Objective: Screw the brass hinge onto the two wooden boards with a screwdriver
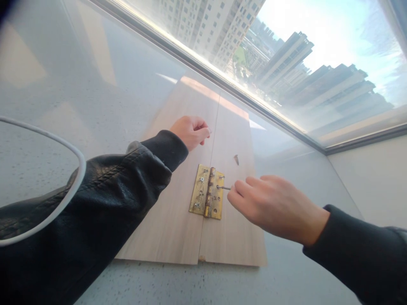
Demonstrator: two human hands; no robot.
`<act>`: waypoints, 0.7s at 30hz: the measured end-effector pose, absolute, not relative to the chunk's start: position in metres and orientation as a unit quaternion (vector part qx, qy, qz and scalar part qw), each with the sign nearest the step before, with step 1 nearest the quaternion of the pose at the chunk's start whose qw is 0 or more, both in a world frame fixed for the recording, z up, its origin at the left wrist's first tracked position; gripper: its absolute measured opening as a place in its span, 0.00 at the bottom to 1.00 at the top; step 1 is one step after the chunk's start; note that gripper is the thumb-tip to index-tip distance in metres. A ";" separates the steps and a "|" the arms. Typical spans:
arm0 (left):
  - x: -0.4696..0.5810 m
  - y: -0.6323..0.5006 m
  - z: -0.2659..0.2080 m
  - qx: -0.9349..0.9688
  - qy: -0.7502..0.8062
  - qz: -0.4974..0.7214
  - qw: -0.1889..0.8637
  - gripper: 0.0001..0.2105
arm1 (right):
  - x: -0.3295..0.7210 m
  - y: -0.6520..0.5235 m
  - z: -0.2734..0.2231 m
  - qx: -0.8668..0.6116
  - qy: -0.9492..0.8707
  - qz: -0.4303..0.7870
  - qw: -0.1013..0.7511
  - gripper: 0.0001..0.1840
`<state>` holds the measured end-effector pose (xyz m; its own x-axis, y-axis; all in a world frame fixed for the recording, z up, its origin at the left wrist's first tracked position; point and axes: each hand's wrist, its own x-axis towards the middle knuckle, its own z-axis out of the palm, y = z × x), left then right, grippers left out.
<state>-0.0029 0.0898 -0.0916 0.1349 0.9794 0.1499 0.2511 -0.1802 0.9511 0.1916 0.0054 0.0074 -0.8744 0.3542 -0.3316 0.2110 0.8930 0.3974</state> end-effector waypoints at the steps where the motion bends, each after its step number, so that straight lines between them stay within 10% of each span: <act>1: -0.003 0.090 -0.092 0.630 0.488 0.441 0.413 0.09 | 0.192 0.004 0.006 0.149 0.951 0.187 0.199 0.14; 14: -0.002 0.090 -0.092 0.623 0.487 0.448 0.416 0.08 | 0.170 0.028 0.002 0.648 0.692 -0.208 0.243 0.16; 21: -0.003 0.089 -0.091 0.625 0.492 0.440 0.417 0.09 | 0.176 0.024 0.012 0.650 0.667 -0.291 0.217 0.08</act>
<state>-0.0028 0.0888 -0.0906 0.1286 0.9817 0.1402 0.2479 -0.1687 0.9540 0.1762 0.0240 0.0115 -0.0597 0.7420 -0.6677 0.9943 -0.0152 -0.1058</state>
